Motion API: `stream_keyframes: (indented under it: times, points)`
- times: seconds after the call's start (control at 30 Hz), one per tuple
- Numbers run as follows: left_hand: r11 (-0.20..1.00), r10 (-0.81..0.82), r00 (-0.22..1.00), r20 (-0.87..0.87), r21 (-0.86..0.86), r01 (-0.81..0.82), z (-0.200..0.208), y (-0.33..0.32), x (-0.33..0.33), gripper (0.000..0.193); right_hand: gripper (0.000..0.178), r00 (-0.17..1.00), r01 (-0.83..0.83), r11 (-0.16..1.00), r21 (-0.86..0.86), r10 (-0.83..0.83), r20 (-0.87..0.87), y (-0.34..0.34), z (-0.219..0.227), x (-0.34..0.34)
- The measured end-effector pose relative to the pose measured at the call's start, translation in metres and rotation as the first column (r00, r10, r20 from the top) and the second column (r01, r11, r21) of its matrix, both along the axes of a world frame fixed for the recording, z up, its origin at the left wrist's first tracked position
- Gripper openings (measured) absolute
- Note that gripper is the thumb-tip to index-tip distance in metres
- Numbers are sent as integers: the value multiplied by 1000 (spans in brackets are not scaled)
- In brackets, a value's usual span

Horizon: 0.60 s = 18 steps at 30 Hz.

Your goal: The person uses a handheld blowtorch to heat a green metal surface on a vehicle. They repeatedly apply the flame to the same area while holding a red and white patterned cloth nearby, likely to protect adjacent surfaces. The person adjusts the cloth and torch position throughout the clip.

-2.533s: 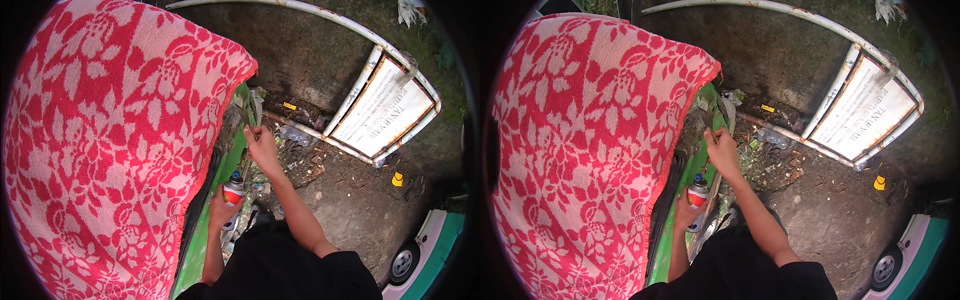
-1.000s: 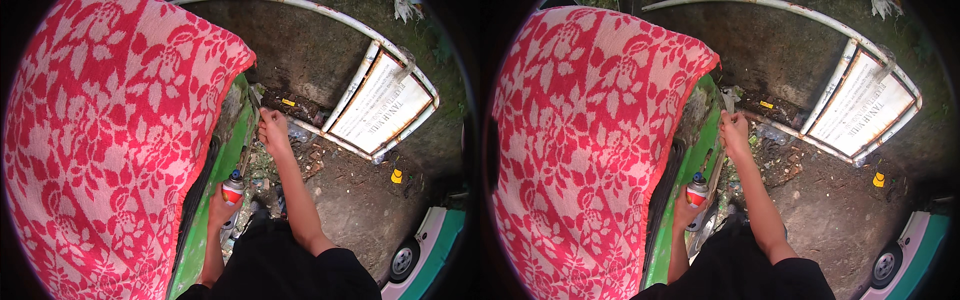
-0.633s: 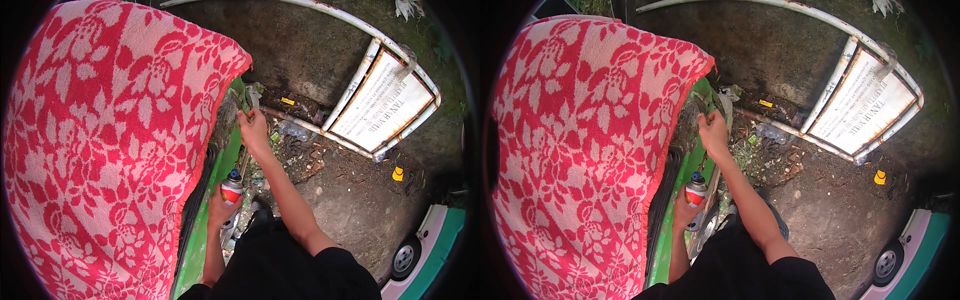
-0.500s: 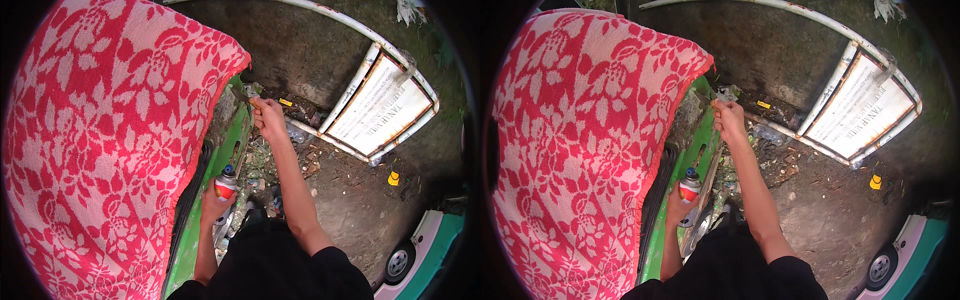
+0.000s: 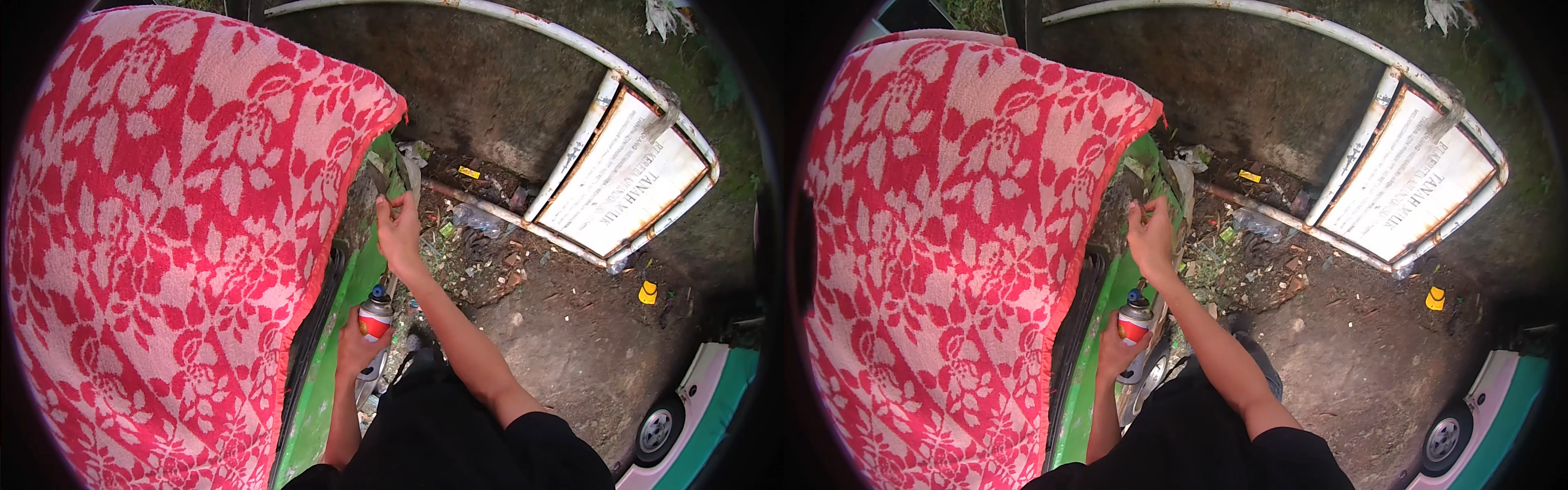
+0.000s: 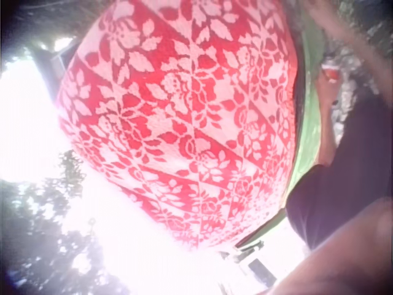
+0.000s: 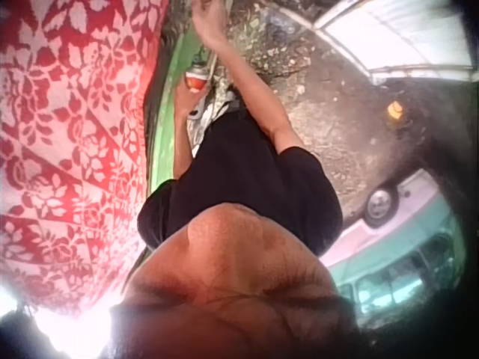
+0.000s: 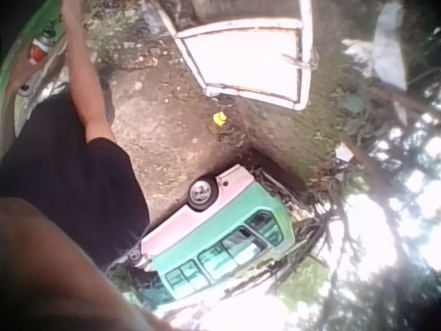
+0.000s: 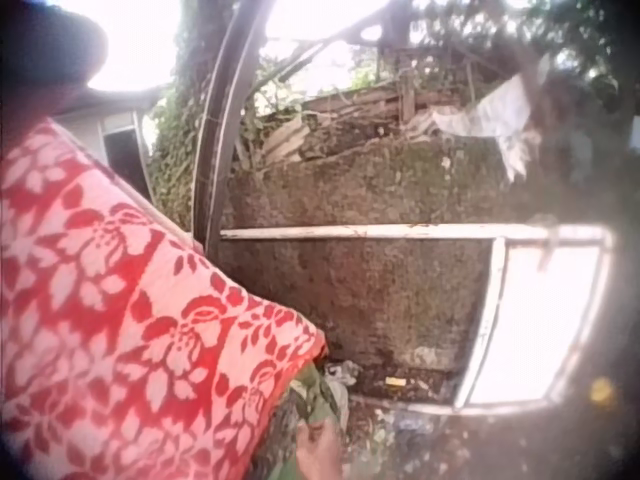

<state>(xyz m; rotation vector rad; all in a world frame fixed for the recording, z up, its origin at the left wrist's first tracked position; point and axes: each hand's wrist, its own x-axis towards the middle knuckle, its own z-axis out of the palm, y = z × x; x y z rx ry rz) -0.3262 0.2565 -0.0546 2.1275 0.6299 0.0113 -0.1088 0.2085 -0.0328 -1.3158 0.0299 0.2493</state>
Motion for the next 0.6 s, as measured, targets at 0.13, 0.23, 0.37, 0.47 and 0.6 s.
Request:
stream_keyframes:
  times: [0.13,0.23,0.37,0.47,0.6]
  points:
    - [997,-29,999,36,67,27,2,2,-1,63,29,984,-37,978,207,72,-165,0,28,-6]
    - [1000,-15,996,91,0,16,-1,2,-3,65,28,988,-53,979,198,80,-132,0,24,-1]
    - [1000,-19,1000,19,13,18,-6,1,-1,66,28,981,-92,980,174,119,-151,-10,25,7]
    - [999,-13,999,49,48,11,-5,8,-1,67,27,984,-125,989,85,134,-118,-11,18,1]
    - [999,-19,999,35,35,18,-3,6,4,66,27,983,-102,988,114,117,-141,-16,20,9]
